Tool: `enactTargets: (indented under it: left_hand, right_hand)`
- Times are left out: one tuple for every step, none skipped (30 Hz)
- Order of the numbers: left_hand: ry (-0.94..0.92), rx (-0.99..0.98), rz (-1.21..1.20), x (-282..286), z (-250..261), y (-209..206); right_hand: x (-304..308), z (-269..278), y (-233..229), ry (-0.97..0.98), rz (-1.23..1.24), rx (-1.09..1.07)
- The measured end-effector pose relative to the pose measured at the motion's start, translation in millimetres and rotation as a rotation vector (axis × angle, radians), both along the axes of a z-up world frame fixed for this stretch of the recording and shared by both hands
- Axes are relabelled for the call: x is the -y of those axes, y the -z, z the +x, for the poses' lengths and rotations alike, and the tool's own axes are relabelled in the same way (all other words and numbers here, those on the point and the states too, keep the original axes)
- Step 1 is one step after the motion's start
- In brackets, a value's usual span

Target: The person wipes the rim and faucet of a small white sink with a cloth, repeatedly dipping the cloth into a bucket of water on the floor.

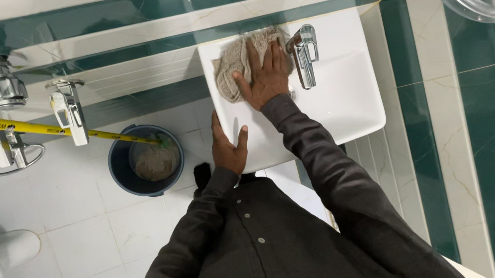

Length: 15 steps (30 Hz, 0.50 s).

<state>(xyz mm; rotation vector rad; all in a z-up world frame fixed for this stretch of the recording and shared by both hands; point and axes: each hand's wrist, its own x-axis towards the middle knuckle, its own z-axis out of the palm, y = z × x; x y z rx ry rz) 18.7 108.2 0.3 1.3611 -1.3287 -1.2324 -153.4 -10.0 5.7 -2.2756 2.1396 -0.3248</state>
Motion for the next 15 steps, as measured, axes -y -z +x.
enactTargets:
  left_hand:
    - [0.004,-0.024,-0.016,0.6,0.9,-1.7]
    - [0.012,-0.019,-0.015,1.7,1.6,-3.6]
    - [0.011,0.015,0.0,2.3,1.3,-5.8]
    - [0.01,0.049,0.016,2.2,2.3,-8.4]
    - [0.012,0.048,0.01,4.5,2.0,-11.7]
    - [0.027,0.022,0.043,5.7,3.0,-14.8]
    - [0.033,-0.003,0.084,4.1,4.0,-16.4]
    - [0.026,-0.004,0.085,4.6,3.5,-16.1]
    - [0.022,0.036,0.092,4.4,3.0,-14.7]
    - [0.019,0.075,0.099,4.0,2.8,-12.2]
    - [0.013,0.077,0.105,2.3,2.4,-9.0]
    - [-0.003,0.082,0.075,0.3,1.8,-5.7]
    - [-0.016,0.081,0.037,1.8,-0.5,-2.3]
    - [-0.019,0.077,0.034,0.4,-0.4,0.4]
    - [-0.019,0.087,0.036,-0.2,-0.7,2.8]
  right_hand:
    - [11.1,4.7,2.2,0.044,-0.042,-0.038]
    - [21.8,7.5,3.3,0.053,-0.042,-0.033]
    - [31.3,8.7,3.9,0.107,-0.098,0.019]
    - [35.5,9.2,3.9,0.161,-0.155,0.071]
    - [40.0,7.0,1.6,0.162,-0.161,0.07]
    - [43.8,5.1,-0.7,0.149,-0.194,0.075]
    - [45.3,4.8,-1.6,0.126,-0.221,0.083]
    - [47.8,2.9,-2.9,0.119,-0.219,0.083]
    - [49.8,2.0,-3.8,0.118,-0.209,0.069]
    - [50.7,2.8,-4.0,0.117,-0.2,0.056]
    - [48.9,4.0,-3.4,0.111,-0.194,0.058]
    - [46.7,4.8,-2.9,0.138,-0.149,0.157]
    - [47.4,3.2,-3.9,0.167,-0.113,0.249]
    - [43.3,12.2,-0.6,0.145,-0.155,0.184]
    - [39.9,25.9,3.7,0.12,-0.199,0.116]
